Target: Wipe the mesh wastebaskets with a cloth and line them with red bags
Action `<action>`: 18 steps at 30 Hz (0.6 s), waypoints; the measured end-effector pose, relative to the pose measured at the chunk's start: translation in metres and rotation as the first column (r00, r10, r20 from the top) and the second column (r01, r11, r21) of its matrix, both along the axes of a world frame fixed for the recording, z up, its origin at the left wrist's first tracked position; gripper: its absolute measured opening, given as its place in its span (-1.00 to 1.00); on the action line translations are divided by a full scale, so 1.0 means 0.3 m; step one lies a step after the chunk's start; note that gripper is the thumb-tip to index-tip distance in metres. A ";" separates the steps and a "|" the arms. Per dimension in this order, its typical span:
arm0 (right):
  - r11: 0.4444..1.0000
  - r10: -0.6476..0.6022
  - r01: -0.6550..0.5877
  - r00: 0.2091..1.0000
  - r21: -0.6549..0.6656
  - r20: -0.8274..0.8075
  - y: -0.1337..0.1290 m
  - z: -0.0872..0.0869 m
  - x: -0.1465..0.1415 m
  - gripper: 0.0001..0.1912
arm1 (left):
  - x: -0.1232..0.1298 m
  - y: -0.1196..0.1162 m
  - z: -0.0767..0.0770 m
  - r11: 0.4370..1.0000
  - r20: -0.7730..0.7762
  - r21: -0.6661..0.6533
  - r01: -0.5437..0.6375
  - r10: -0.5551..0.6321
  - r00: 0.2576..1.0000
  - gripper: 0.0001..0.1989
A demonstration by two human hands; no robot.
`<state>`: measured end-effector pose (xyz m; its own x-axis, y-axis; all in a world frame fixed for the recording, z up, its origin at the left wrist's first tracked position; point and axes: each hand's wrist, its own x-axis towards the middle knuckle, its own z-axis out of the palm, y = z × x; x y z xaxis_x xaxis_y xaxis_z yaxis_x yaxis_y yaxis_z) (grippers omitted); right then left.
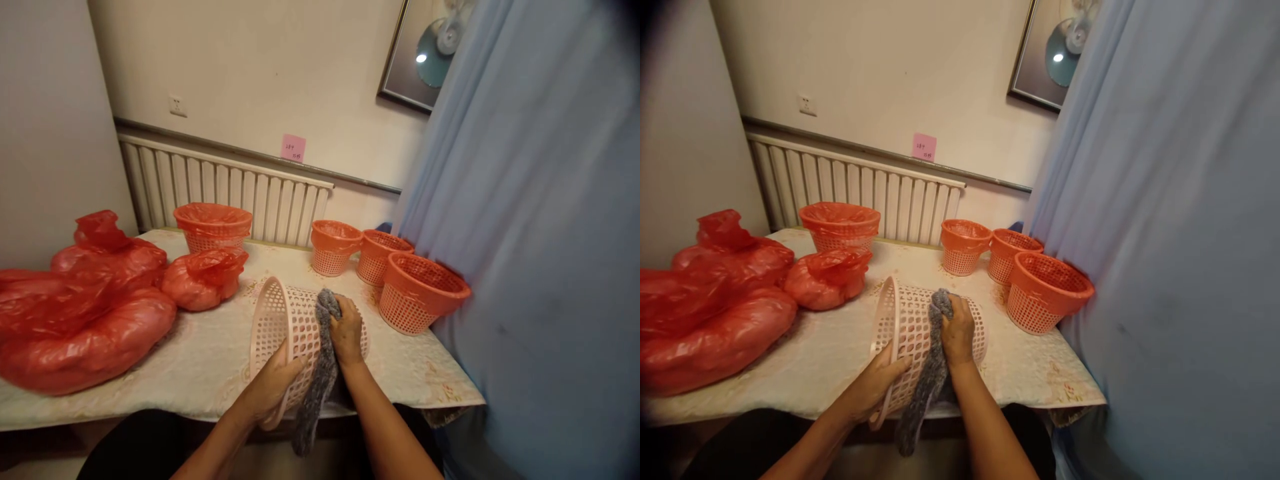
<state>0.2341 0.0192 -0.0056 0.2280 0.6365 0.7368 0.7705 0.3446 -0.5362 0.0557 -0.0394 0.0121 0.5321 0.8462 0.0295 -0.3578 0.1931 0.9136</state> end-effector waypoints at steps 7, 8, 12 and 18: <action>0.959 -0.284 0.284 0.957 -0.016 -0.049 0.032 -0.103 0.282 -0.70 | -0.022 0.036 -0.056 0.995 -0.029 0.099 0.004 -0.001 1.000 -0.40; 0.953 -0.302 0.302 0.952 -0.010 -0.058 0.025 -0.113 0.289 -0.67 | -0.028 0.046 -0.070 0.993 -0.032 0.118 0.014 -0.010 0.999 -0.41; 0.953 -0.298 0.302 0.951 0.031 -0.080 -0.021 -0.137 0.188 -0.62 | -0.051 0.079 -0.098 0.972 -0.106 0.233 0.039 -0.015 0.994 -0.44; 0.994 -0.027 0.034 0.997 0.100 -0.070 -0.109 -0.116 -0.125 -0.55 | -0.056 0.082 -0.116 0.948 -0.200 0.296 0.112 -0.053 0.978 -0.52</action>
<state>0.1966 -0.0136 -0.0402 0.2983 0.5512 0.7792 0.7442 0.3769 -0.5515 0.0391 -0.0149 -0.0228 0.6207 0.7649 0.1720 -0.1696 -0.0832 0.9820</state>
